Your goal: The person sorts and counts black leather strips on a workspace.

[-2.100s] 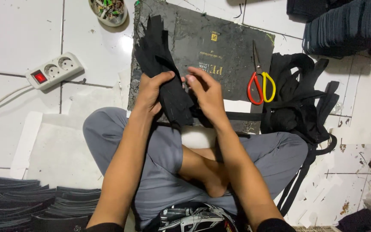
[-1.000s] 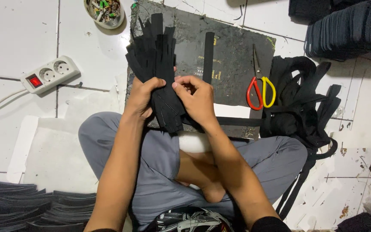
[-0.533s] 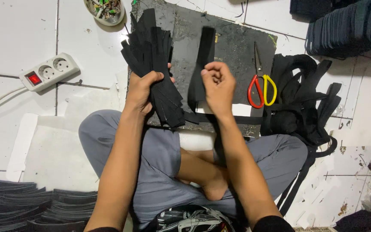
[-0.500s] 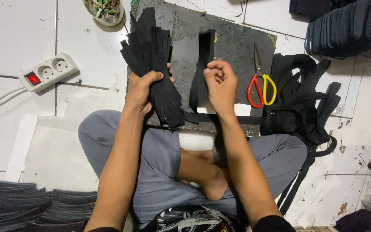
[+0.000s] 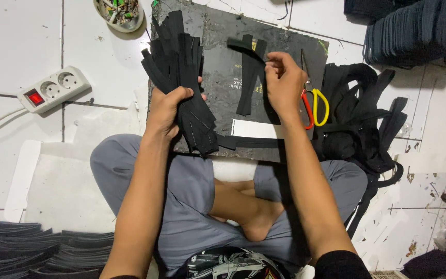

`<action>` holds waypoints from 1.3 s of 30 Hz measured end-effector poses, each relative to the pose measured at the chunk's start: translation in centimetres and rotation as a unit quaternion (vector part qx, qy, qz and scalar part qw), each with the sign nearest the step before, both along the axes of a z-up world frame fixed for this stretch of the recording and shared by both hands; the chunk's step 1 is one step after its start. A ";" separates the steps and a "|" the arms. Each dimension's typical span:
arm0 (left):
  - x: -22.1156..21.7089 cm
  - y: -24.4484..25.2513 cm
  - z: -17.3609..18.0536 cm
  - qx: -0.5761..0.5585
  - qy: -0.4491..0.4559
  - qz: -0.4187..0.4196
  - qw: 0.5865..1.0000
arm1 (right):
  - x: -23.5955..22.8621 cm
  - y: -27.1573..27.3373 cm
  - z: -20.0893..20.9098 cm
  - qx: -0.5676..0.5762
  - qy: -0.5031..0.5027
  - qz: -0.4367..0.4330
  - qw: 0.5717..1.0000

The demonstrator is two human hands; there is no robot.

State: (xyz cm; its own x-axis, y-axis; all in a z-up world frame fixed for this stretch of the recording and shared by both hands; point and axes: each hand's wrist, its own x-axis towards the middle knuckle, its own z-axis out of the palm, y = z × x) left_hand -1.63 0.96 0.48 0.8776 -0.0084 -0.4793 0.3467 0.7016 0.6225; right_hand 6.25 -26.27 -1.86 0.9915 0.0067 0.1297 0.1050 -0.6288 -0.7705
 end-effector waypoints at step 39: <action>-0.8 -0.2 -2.8 -0.029 -0.034 -0.004 0.999 | -6.9 11.4 -1.2 0.252 0.142 -0.002 0.957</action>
State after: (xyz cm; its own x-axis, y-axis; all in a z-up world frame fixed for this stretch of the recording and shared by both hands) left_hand -2.42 0.75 -2.35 0.9079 -0.0410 -0.4171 0.3104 0.7346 0.6034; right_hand -0.67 -14.90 -3.03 0.9870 0.0104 -0.1603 -0.1562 -0.1700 -0.9730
